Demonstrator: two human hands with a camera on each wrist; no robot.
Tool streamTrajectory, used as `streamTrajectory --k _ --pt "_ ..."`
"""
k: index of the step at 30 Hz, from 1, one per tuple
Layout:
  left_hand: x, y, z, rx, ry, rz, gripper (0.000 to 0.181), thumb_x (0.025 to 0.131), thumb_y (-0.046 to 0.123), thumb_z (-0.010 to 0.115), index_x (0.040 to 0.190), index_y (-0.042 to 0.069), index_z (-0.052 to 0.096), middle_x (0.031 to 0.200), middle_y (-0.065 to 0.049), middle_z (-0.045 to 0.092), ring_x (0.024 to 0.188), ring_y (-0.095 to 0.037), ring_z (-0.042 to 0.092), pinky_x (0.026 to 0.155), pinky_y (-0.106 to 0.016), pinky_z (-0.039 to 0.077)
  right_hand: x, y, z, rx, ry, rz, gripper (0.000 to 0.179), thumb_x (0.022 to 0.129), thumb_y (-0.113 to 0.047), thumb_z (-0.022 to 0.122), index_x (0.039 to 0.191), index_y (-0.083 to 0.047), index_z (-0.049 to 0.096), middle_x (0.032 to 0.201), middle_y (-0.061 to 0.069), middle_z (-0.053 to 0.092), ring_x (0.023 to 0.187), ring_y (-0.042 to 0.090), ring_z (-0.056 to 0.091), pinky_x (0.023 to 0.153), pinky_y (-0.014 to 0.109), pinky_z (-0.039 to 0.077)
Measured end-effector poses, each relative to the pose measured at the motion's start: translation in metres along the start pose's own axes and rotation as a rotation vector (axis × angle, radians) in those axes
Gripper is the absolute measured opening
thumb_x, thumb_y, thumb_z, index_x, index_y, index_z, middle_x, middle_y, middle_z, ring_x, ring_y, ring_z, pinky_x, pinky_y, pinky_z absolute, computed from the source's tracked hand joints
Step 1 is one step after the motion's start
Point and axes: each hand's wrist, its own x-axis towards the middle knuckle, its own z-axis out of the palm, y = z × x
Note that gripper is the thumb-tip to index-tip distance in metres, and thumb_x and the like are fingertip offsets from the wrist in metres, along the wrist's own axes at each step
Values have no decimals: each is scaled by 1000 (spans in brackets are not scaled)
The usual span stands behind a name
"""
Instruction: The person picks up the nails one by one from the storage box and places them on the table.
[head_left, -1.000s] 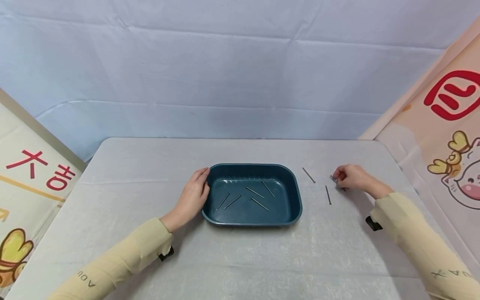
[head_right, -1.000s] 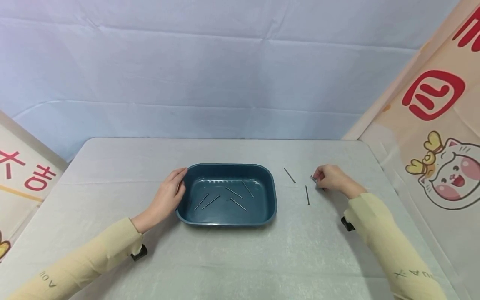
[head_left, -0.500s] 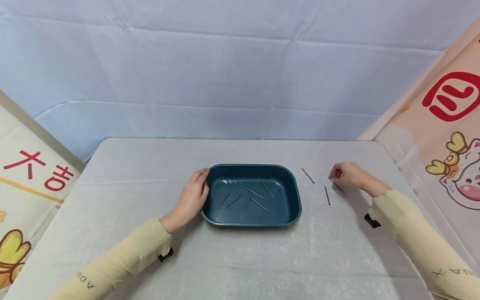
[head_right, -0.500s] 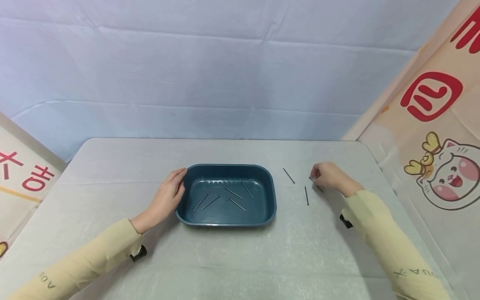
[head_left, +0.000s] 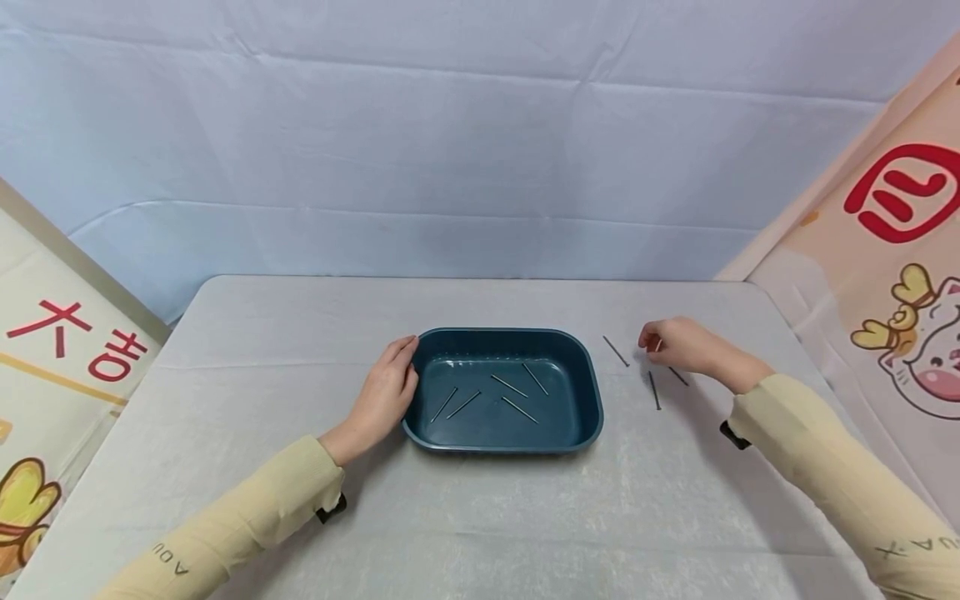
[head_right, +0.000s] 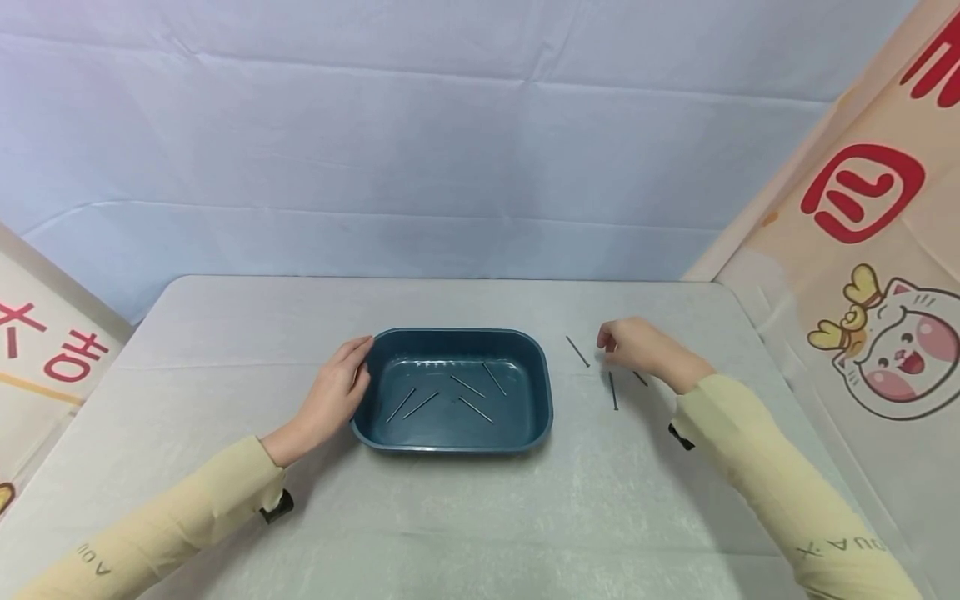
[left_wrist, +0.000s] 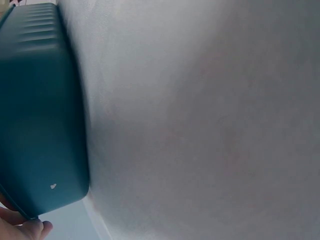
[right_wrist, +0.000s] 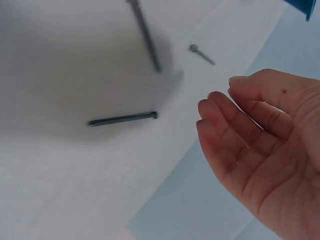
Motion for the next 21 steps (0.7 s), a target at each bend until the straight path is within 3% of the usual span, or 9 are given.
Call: streamTrajectory --k 21 --pt "0 -1 1 -3 0 0 40 90 0 45 128 -10 45 129 -20 46 119 -29 46 95 -40 41 5 -55 -14 -68 26 -153 13 77 2 60 90 3 63 79 7 63 72 17 59 64 32 50"
